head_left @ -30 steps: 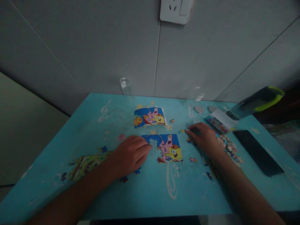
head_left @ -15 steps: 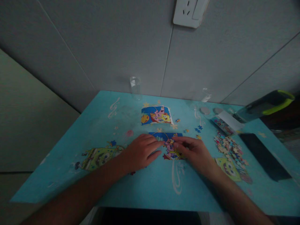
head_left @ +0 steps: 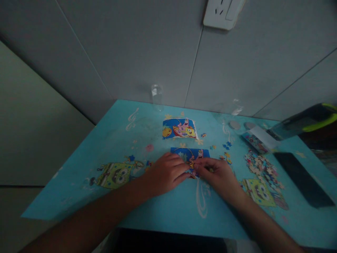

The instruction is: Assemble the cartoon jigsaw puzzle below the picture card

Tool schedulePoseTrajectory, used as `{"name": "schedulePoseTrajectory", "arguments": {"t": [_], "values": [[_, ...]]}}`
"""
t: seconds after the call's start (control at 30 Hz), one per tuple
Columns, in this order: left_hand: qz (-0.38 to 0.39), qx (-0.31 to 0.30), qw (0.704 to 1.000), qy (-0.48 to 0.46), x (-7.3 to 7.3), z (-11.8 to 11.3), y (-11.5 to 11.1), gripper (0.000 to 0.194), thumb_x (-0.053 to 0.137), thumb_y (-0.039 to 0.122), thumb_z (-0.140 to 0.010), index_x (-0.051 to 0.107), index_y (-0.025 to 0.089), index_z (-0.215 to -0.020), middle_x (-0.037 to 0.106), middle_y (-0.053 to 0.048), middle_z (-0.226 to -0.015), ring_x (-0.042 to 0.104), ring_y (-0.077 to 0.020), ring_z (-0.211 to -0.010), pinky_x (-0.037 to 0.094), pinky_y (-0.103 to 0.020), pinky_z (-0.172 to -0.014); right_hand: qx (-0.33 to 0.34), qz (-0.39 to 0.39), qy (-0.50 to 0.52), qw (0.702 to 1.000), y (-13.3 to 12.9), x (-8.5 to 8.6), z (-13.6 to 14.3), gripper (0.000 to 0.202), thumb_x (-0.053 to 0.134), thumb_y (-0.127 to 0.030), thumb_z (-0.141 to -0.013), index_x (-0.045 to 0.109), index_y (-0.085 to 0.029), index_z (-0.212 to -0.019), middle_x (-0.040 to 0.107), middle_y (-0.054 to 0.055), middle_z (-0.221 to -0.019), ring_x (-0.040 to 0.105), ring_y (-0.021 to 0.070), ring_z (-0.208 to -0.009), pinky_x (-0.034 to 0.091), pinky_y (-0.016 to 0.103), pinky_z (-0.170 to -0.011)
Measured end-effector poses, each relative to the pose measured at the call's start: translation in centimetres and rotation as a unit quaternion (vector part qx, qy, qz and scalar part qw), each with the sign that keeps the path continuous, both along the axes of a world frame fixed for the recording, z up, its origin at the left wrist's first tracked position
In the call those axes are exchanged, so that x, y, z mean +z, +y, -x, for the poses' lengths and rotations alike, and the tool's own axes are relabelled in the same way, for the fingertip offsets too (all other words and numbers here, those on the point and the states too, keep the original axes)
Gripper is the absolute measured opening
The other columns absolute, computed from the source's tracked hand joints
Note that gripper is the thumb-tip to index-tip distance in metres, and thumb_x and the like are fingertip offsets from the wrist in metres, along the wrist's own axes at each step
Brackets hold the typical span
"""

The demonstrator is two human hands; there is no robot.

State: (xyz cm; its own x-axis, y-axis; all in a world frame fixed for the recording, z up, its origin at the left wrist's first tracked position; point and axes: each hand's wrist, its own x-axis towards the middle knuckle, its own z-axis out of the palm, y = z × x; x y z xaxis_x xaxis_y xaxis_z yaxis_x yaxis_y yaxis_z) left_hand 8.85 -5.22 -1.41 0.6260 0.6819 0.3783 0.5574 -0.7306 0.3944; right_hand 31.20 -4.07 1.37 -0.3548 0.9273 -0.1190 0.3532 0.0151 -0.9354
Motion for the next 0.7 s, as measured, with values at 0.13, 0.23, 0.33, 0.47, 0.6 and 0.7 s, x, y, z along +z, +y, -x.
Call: {"name": "schedulePoseTrajectory", "arguments": {"t": [0.13, 0.23, 0.33, 0.47, 0.6, 0.7], "values": [[-0.025, 0.011, 1.000, 0.014, -0.2, 0.4, 0.1, 0.016, 0.056, 0.024, -0.102, 0.069, 0.018, -0.109, 0.069, -0.005, -0.093, 0.062, -0.0203, -0.094, 0.045, -0.038, -0.087, 0.011, -0.018, -0.036, 0.999, 0.3, -0.3, -0.1, 0.020, 0.067, -0.037, -0.092, 0.078, -0.021, -0.097, 0.079, 0.004, -0.083, 0.071, 0.0184, -0.072, 0.055, 0.030, -0.069], [-0.028, 0.015, 0.999, 0.030, -0.1, 0.8, 0.2, 0.017, 0.055, 0.022, -0.102, 0.069, 0.018, -0.111, 0.069, -0.005, -0.095, 0.061, -0.0203, -0.095, 0.044, -0.038, -0.088, 0.026, -0.028, -0.053, 0.998, 0.6, -0.6, -0.3, 0.021, 0.064, -0.036, -0.094, 0.078, -0.021, -0.094, 0.079, 0.004, -0.085, 0.070, 0.0186, -0.073, 0.054, 0.030, -0.068], [-0.040, 0.016, 0.998, 0.050, 0.0, 1.0, 0.3, 0.016, 0.056, 0.021, -0.101, 0.070, 0.018, -0.107, 0.068, -0.005, -0.093, 0.060, -0.0202, -0.093, 0.042, -0.037, -0.086, 0.026, -0.047, -0.073, 0.996, 0.7, -1.1, -0.5, 0.021, 0.064, -0.036, -0.094, 0.078, -0.021, -0.094, 0.078, 0.003, -0.087, 0.069, 0.0184, -0.073, 0.052, 0.030, -0.066], [-0.063, 0.015, 0.995, 0.070, 0.0, 1.0, 0.1, 0.015, 0.058, 0.022, -0.100, 0.071, 0.019, -0.093, 0.065, -0.003, -0.083, 0.057, -0.0193, -0.085, 0.039, -0.037, -0.082, 0.025, -0.083, -0.091, 0.992, 0.7, -1.7, -0.5, 0.017, 0.066, -0.035, -0.093, 0.078, -0.022, -0.093, 0.078, 0.003, -0.088, 0.069, 0.0188, -0.073, 0.052, 0.030, -0.067], [-0.078, -0.005, 0.993, 0.083, 0.0, 0.9, -0.1, 0.017, 0.060, 0.027, -0.099, 0.071, 0.020, -0.088, 0.064, -0.002, -0.079, 0.055, -0.0191, -0.083, 0.037, -0.038, -0.081, 0.050, -0.122, -0.119, 0.984, 0.6, -1.5, -0.3, 0.014, 0.066, -0.030, -0.093, 0.078, -0.023, -0.088, 0.076, 0.002, -0.085, 0.067, 0.0175, -0.072, 0.049, 0.029, -0.065], [-0.088, -0.020, 0.992, 0.086, 0.0, 0.9, -0.2, 0.016, 0.060, 0.027, -0.099, 0.073, 0.021, -0.093, 0.065, -0.002, -0.080, 0.054, -0.0195, -0.083, 0.036, -0.039, -0.081, 0.054, -0.140, -0.136, 0.979, 0.7, -1.3, -0.4, 0.014, 0.066, -0.028, -0.093, 0.077, -0.023, -0.087, 0.075, 0.002, -0.085, 0.067, 0.0174, -0.073, 0.049, 0.030, -0.066]]}}
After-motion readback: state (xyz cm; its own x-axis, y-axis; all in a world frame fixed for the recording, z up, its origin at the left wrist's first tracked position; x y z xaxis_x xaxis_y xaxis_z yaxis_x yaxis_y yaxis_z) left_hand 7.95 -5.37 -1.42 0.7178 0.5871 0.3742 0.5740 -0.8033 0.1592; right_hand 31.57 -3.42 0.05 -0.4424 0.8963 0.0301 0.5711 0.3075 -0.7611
